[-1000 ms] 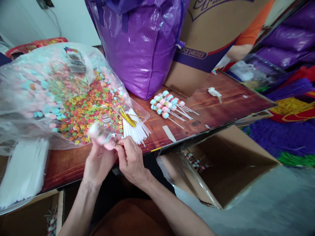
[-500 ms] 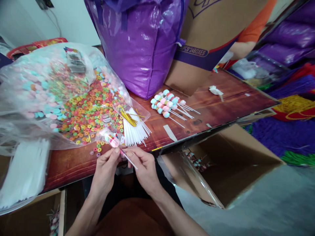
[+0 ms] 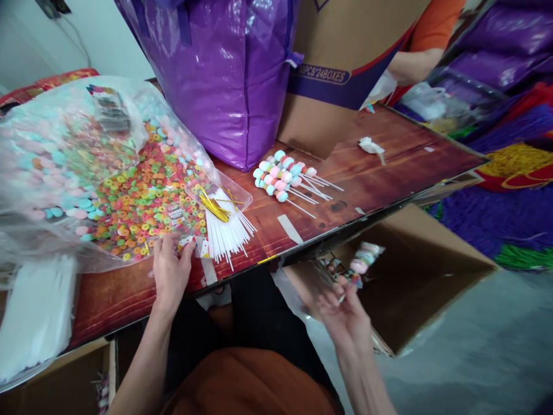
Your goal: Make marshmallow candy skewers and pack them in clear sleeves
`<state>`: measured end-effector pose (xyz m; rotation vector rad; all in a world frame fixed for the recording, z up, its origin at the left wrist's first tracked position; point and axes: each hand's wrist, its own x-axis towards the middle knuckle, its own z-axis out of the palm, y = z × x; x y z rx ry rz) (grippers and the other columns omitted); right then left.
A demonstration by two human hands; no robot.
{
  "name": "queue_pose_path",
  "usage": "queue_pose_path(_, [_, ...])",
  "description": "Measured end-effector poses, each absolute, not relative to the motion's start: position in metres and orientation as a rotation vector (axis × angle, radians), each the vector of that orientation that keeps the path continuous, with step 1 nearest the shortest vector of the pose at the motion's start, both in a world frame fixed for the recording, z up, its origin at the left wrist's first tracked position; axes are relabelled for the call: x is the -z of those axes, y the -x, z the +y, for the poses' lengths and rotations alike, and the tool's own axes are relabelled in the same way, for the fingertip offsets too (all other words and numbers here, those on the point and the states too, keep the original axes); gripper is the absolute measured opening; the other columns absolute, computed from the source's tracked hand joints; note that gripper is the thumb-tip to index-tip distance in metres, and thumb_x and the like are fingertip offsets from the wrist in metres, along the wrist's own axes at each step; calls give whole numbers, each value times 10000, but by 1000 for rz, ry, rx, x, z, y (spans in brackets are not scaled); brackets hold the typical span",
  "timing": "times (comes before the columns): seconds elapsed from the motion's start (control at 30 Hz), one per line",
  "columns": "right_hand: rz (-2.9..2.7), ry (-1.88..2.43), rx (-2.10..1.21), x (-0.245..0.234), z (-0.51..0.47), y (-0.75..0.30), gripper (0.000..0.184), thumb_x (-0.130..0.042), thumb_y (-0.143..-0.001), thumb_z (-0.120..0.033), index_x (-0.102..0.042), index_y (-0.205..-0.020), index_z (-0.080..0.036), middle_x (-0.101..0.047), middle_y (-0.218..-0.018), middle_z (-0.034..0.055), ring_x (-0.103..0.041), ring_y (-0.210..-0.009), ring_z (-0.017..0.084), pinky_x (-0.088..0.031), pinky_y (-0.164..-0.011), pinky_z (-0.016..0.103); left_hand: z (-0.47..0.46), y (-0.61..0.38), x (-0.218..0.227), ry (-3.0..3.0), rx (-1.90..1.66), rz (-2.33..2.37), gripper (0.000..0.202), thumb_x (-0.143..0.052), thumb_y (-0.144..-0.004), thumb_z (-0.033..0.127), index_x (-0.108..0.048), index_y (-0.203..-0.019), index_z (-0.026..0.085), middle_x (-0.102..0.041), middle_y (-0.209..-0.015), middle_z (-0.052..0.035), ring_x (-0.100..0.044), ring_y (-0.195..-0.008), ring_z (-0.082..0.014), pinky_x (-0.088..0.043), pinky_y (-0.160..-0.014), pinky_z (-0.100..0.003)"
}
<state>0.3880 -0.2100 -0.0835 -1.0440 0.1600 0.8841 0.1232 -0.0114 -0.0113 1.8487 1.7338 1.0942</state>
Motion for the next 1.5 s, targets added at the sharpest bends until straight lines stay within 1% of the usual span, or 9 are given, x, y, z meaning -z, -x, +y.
queue_pose_path(0.27, [-117, 1112, -846, 45, -161, -380, 297, -790, -722, -399, -756, -913, -174, -576, -703, -8, -429, -537, 74, -374, -471, 220, 8, -107, 16, -1793, -999, 1790, 119, -646, -841, 283, -669, -747, 214, -636, -749, -16, -567, -655, -166, -409, -670, -283])
queue_pose_path(0.43, [-649, 1225, -1023, 4, -116, -295, 225, -677, -867, -387, -753, -945, -190, -651, -736, 15, -492, -562, 101, -396, -504, 238, -13, -115, 8, -1540, -1323, 1568, 158, -667, -849, 355, -674, -803, 205, -633, -775, -10, -551, -680, -142, -442, -675, -251])
queue_pose_path(0.53, [-651, 1152, -1167, -6, -88, -247, 290, -768, -766, -386, -731, -981, -196, -700, -850, 24, -552, -645, 123, -479, -610, 262, -34, -127, 0, -1578, -1407, 1479, 91, -682, -846, 295, -688, -800, 217, -636, -819, -18, -586, -773, -158, -469, -779, -272])
queue_pose_path(0.67, [-446, 1023, -1257, -5, -62, -209, 234, -771, -737, -394, -681, -764, -179, -637, -713, -7, -556, -673, 134, -490, -659, 264, -56, -138, -3, -1378, -1494, 1377, 72, -689, -854, 286, -701, -890, 224, -636, -943, -42, -616, -928, -177, -482, -876, -297])
queue_pose_path(0.8, [-387, 1035, -1268, -2, -58, -211, 259, -783, -705, -392, -629, -688, -184, -585, -639, -38, -478, -565, 104, -425, -542, 238, -62, -136, -2, -816, -1399, 1120, 201, -704, -860, 387, -647, -972, 229, -608, -793, 24, -569, -675, -94, -477, -657, -215])
queue_pose_path(0.9, [-588, 1120, -1306, -5, -61, -228, 251, -776, -705, -362, -612, -658, -179, -548, -603, -47, -442, -550, 97, -372, -519, 229, -55, -133, -4, -475, -1160, 906, 325, -756, -792, 475, -695, -919, 182, -685, -865, -19, -626, -742, -109, -501, -659, -224])
queue_pose_path(1.1, [-842, 1215, -1272, -11, -65, -252, 338, -767, -726, -362, -534, -568, -174, -451, -570, -59, -384, -570, 88, -313, -551, 231, -39, -134, -8, -408, -1220, 945, 283, -931, -550, 257, -710, -698, 160, -701, -732, 17, -638, -693, -93, -528, -722, -227])
queue_pose_path(1.33, [-539, 1077, -1267, -6, -69, -236, 295, -795, -718, -412, -618, -730, -177, -585, -672, -29, -480, -627, 111, -406, -638, 248, -45, -144, 4, -704, -1482, 1153, 302, -851, -692, 364, -748, -897, 168, -737, -877, -22, -667, -803, -146, -540, -805, -284])
queue_pose_path(1.5, [-594, 1184, -1033, 3, -67, -240, 371, -693, -817, -403, -468, -611, -193, -416, -584, -63, -351, -574, 89, -310, -558, 232, -47, -142, -2, -626, -1402, 1127, 282, -853, -679, 402, -724, -734, 159, -692, -737, 8, -609, -661, -95, -519, -689, -224])
